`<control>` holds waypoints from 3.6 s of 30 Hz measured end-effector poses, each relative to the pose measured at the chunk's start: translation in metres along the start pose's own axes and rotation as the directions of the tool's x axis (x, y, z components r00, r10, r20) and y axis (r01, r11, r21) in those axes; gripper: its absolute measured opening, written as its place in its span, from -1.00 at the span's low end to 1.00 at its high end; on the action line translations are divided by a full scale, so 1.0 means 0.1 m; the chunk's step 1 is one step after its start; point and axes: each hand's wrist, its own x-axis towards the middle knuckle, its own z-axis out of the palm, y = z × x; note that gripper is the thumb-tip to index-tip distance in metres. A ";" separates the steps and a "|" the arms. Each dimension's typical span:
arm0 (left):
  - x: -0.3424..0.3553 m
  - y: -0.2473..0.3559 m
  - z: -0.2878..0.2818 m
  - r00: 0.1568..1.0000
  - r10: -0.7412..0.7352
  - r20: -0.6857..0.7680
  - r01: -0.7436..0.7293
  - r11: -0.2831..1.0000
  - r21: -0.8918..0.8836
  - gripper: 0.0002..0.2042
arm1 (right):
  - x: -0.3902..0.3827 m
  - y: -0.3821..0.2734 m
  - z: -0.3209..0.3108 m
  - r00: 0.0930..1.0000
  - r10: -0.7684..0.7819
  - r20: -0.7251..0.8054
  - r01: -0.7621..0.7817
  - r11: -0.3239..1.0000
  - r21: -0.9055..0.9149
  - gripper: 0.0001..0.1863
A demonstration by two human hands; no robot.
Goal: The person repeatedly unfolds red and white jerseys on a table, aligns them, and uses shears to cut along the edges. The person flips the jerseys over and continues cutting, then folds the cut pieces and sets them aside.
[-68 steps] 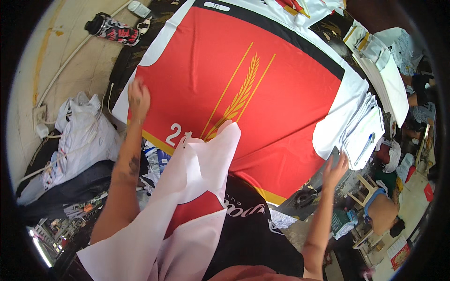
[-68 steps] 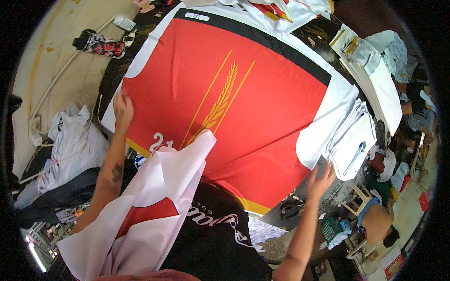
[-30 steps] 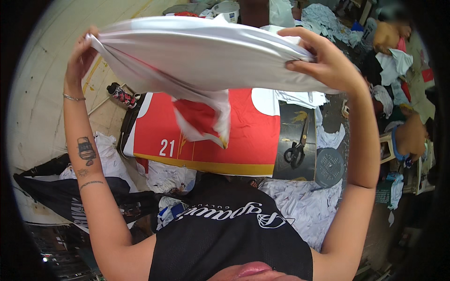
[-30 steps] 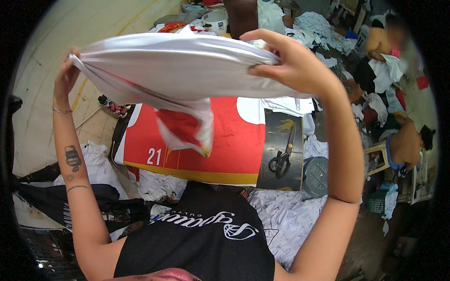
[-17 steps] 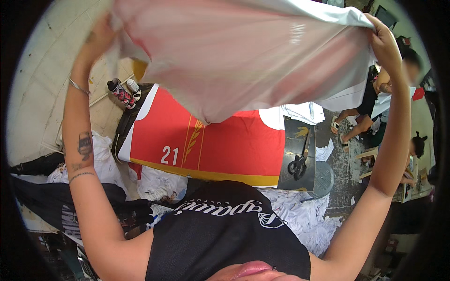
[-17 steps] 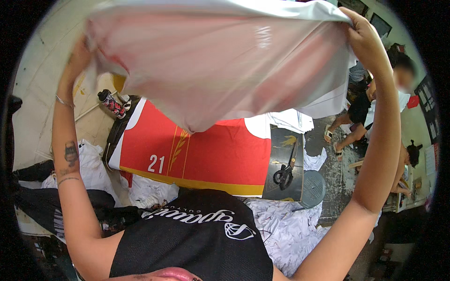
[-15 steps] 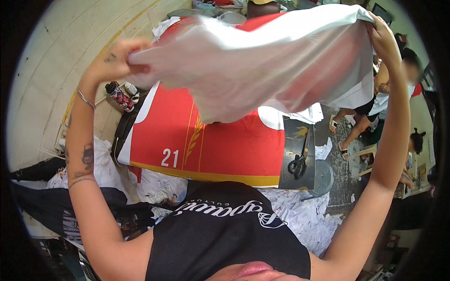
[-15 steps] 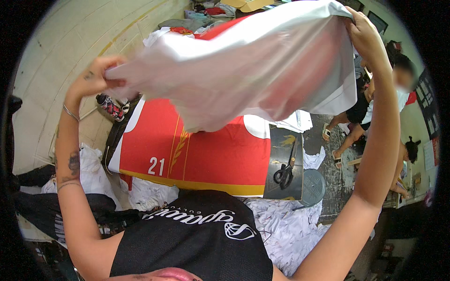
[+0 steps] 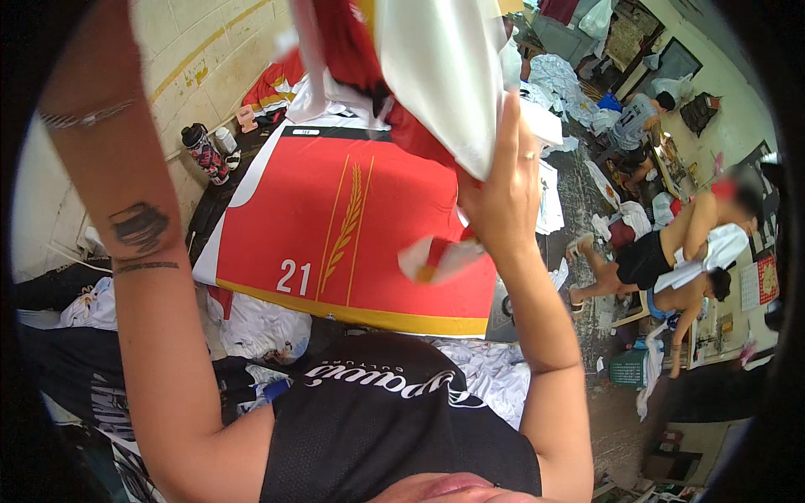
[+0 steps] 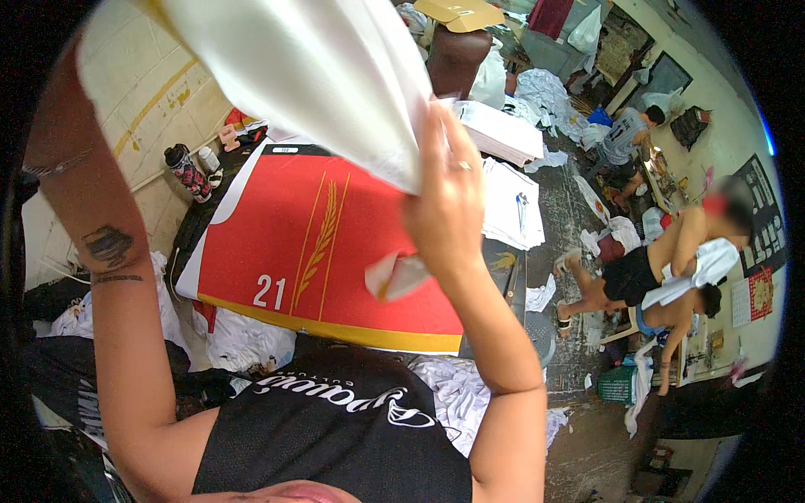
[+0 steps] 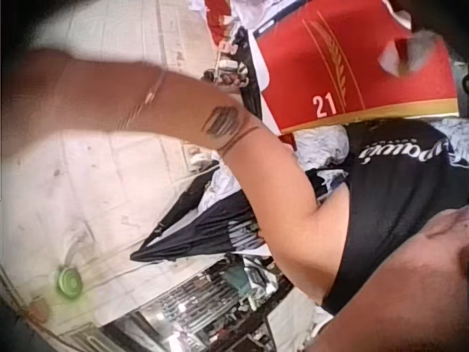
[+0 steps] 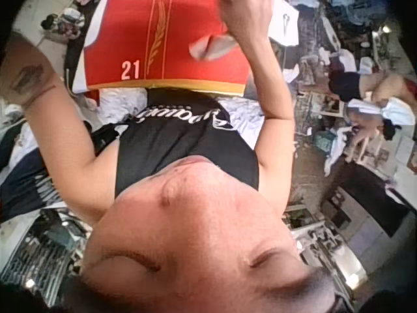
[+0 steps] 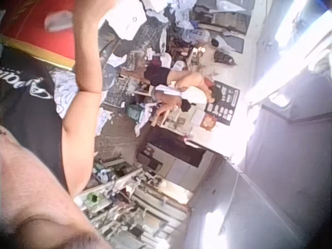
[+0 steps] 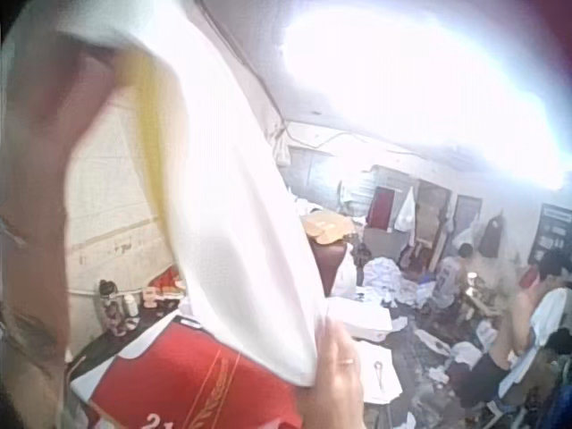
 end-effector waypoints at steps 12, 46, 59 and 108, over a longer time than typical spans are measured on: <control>-0.26 -1.64 -0.62 0.492 -0.613 0.619 0.669 0.720 0.181 -0.67 | -0.15 1.32 -1.78 0.145 0.375 0.916 -0.450 0.849 -0.276 -0.79; -5.55 -3.48 -0.67 0.411 -0.796 -0.444 0.901 0.281 0.329 -0.55 | -4.07 1.17 -1.29 -0.023 0.969 0.245 -1.000 -0.024 0.003 -0.61; -6.19 -2.99 -0.75 0.369 -0.842 -0.395 0.840 0.119 0.530 -0.52 | -4.41 0.53 -1.48 0.177 0.969 0.170 -0.798 0.243 -0.552 -0.39; -3.04 -6.89 0.48 0.936 -0.264 -0.232 0.346 0.571 0.745 -0.89 | -2.84 3.52 2.17 0.532 0.724 0.439 -0.065 0.552 -0.831 -0.34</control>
